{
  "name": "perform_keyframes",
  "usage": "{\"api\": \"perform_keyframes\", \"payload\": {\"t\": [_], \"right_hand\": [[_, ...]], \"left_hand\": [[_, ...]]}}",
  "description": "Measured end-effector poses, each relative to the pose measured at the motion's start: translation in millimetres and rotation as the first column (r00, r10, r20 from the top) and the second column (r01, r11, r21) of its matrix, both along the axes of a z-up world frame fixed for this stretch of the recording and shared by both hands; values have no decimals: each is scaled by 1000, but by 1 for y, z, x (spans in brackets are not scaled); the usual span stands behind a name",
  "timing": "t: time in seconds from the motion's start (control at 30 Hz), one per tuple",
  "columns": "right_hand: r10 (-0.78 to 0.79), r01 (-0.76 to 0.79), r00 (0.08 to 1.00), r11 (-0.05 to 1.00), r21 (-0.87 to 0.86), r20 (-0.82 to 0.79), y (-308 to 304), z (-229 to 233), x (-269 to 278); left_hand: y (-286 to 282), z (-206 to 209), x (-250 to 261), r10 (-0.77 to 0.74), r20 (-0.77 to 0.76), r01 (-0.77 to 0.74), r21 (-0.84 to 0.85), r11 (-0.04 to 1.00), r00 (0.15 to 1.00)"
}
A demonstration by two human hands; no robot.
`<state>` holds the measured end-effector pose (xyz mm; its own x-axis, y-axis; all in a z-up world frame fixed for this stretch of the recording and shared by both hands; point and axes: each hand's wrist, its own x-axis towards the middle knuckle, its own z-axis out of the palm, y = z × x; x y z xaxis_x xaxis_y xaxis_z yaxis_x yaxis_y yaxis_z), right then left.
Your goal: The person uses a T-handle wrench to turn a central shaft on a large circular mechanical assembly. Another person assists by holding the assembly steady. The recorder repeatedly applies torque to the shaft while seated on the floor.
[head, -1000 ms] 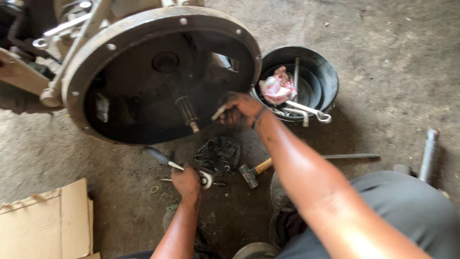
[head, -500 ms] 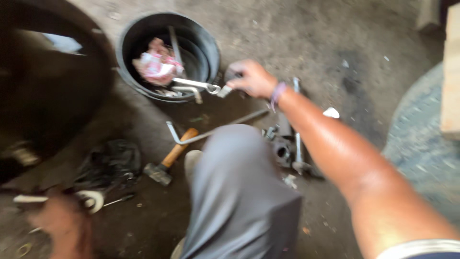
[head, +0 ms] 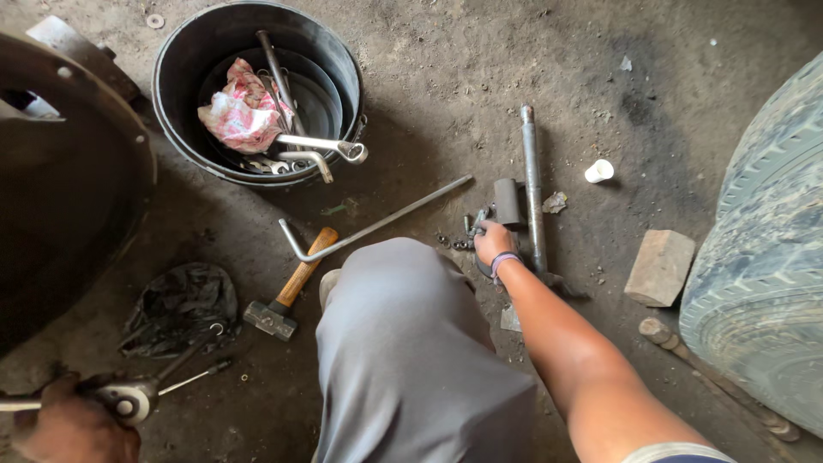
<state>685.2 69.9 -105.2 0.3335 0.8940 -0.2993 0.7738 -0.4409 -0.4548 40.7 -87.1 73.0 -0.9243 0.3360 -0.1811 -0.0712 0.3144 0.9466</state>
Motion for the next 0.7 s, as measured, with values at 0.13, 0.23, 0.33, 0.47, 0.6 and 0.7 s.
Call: {"api": "perform_keyframes", "payload": {"t": [0.13,0.23,0.33,0.47,0.6,0.7], "right_hand": [[89,-85,984,996,-36,157,-1,6,-11],[-9,9,991,1000,-1,137,-3,15,-19],[146,-179,976,960,216,160,12,42,-24],[312,-315,949,947,-66,-48,68,134,-80],[736,-730,669,677,-91,104,116,285,-173],[921,-957,249,281,-70,299,112,388,-259]], "left_hand": [[-13,-20,-6,-53,36,51,65,997,998],[-19,-38,-24,-41,56,31,163,986,998],[-16,-46,-35,110,211,-121,41,992,971],[-23,-43,-42,174,446,-155,-79,985,878],[-23,-32,-32,28,783,-10,-28,1000,621],[-30,-17,-19,-154,929,129,117,985,336]]}}
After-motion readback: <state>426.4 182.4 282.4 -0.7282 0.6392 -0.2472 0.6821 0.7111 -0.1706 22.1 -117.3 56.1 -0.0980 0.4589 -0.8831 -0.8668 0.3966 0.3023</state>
